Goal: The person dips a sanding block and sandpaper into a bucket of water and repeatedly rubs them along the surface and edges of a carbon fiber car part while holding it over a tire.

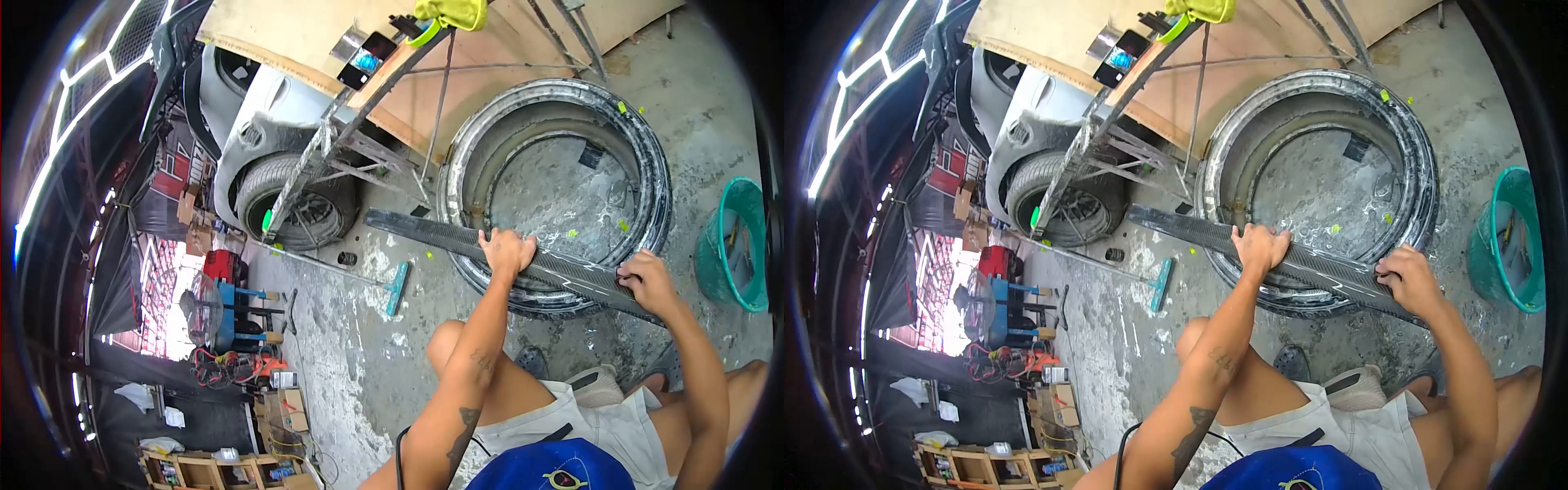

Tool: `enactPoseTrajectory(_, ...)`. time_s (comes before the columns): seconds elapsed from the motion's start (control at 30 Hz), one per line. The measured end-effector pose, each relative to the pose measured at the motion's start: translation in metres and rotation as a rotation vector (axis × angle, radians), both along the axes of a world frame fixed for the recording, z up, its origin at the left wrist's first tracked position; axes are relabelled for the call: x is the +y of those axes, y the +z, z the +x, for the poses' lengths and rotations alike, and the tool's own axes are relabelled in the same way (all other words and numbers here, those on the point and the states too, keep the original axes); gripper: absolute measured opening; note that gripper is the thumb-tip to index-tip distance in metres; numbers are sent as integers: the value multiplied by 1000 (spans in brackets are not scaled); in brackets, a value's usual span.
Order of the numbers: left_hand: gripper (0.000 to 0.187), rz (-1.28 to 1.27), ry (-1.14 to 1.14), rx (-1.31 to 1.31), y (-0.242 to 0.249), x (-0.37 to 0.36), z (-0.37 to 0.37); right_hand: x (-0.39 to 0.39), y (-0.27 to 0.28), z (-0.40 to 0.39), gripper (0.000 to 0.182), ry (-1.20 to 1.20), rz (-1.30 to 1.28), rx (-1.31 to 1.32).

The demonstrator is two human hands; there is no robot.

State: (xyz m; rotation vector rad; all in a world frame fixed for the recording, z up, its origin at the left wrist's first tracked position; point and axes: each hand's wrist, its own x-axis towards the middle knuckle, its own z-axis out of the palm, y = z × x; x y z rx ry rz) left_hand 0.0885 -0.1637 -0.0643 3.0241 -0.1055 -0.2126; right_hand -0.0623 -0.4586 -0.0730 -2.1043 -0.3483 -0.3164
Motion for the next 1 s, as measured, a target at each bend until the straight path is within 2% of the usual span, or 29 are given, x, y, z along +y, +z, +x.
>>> enactPoseTrajectory(0.13,48,-16,3,9,-1,3,3,-39,-3,-33,15,55,-15,-4)
enactPoseTrajectory(0.23,47,-27,10,-4,-7,2,2,-77,-1,-62,14,-27,31,-26)
enactPoseTrajectory(0.27,47,-27,3,-18,-5,3,3,-83,1,-64,14,-42,-42,31)
enactPoseTrajectory(0.33,47,6,-17,5,-7,7,2,-70,-2,-61,14,-68,-98,97)
enactPoseTrajectory(0.4,48,2,2,-6,-5,2,4,-38,-3,-27,15,-22,-46,-16)
enactPoseTrajectory(0.5,49,-18,10,-29,-3,0,0,-1,-8,3,15,-10,18,-28)
enactPoseTrajectory(0.63,49,-2,11,-25,-6,6,6,-47,-9,-31,18,19,-44,-19)
enactPoseTrajectory(0.77,47,-18,-2,-30,-3,1,4,-84,-11,-63,21,-64,30,111)
enactPoseTrajectory(0.8,47,7,-8,-22,2,1,2,-81,-13,-67,22,-93,66,161)
enactPoseTrajectory(0.87,46,17,-13,-14,6,-1,5,-53,-2,-38,22,-68,-18,120)
enactPoseTrajectory(0.93,47,-26,15,-16,-1,1,3,-19,-3,-13,22,40,-7,-12)
enactPoseTrajectory(1.0,47,-8,10,-8,-1,0,5,-15,6,-8,22,31,-18,-48)
